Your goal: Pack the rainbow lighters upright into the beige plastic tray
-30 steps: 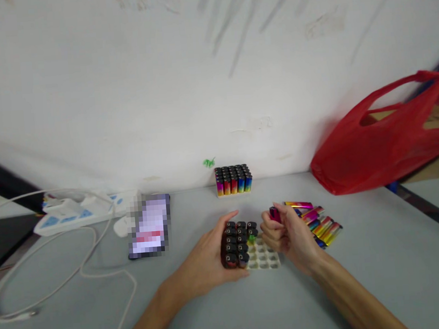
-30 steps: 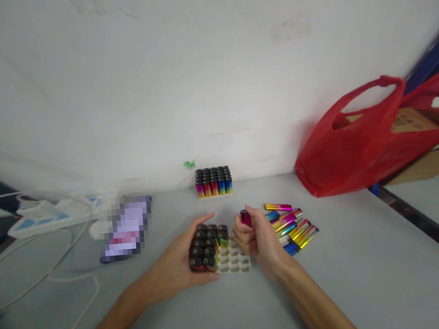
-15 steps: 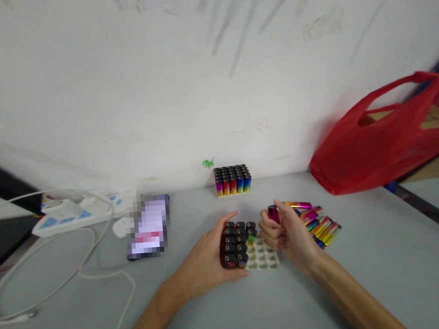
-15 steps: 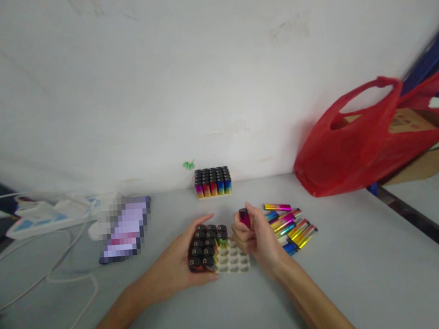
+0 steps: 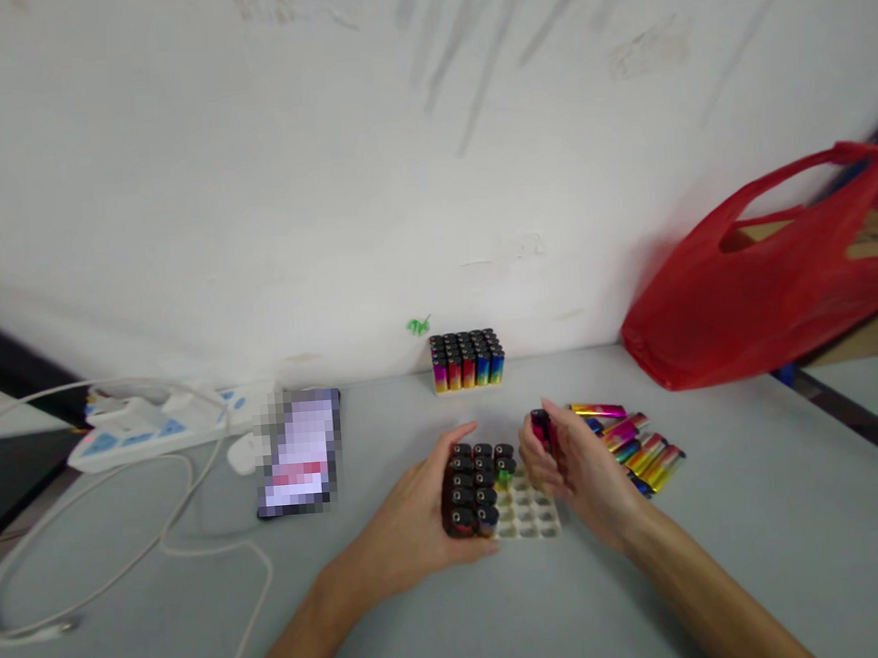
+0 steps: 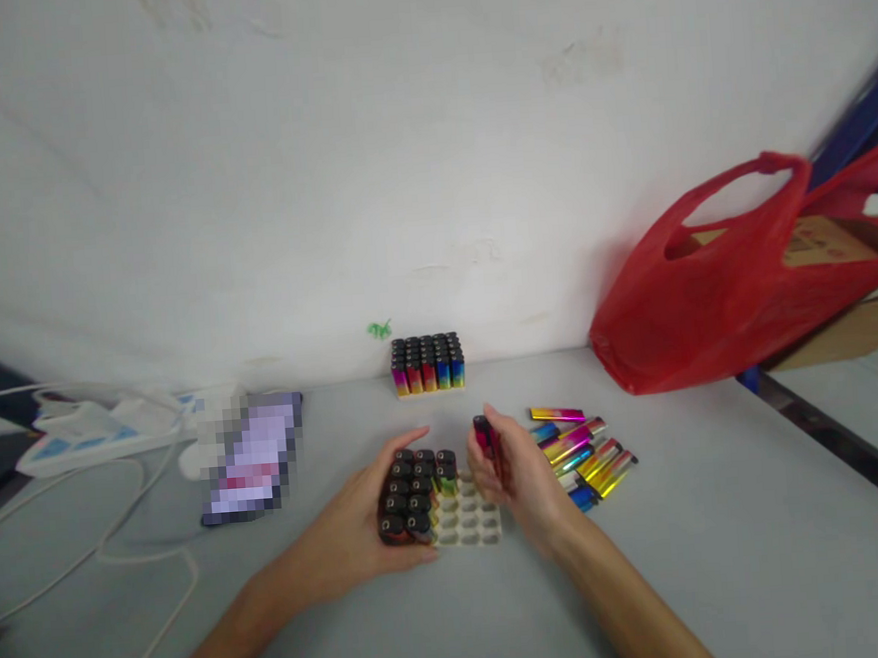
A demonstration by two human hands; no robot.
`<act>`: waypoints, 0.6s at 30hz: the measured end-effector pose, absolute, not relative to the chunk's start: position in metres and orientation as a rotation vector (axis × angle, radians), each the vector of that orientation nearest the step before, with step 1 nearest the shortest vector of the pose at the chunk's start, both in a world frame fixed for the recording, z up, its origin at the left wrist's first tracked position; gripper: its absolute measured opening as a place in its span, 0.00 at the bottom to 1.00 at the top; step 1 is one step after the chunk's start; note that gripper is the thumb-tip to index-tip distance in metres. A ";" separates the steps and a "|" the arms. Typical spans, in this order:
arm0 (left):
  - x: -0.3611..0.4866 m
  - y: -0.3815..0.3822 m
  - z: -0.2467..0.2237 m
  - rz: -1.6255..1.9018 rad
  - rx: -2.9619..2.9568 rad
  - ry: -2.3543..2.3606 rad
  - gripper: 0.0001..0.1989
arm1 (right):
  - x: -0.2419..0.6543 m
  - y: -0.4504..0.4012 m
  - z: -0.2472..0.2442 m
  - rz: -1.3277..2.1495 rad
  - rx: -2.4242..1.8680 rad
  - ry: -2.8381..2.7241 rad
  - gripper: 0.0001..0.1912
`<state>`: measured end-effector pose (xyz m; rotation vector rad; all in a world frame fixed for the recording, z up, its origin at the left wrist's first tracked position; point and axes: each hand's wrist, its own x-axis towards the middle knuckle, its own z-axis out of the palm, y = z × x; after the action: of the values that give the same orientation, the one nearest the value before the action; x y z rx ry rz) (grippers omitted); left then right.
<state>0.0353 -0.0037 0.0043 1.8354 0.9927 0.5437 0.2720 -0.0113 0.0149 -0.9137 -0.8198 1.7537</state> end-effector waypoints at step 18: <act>0.035 -0.003 0.002 0.555 1.833 0.976 0.59 | 0.277 -0.010 0.011 1.863 -0.771 -0.833 0.36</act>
<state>0.0345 -0.0033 0.0022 1.8335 0.9763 0.5553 0.2768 -0.0103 0.0108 -0.7709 -0.8333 1.8630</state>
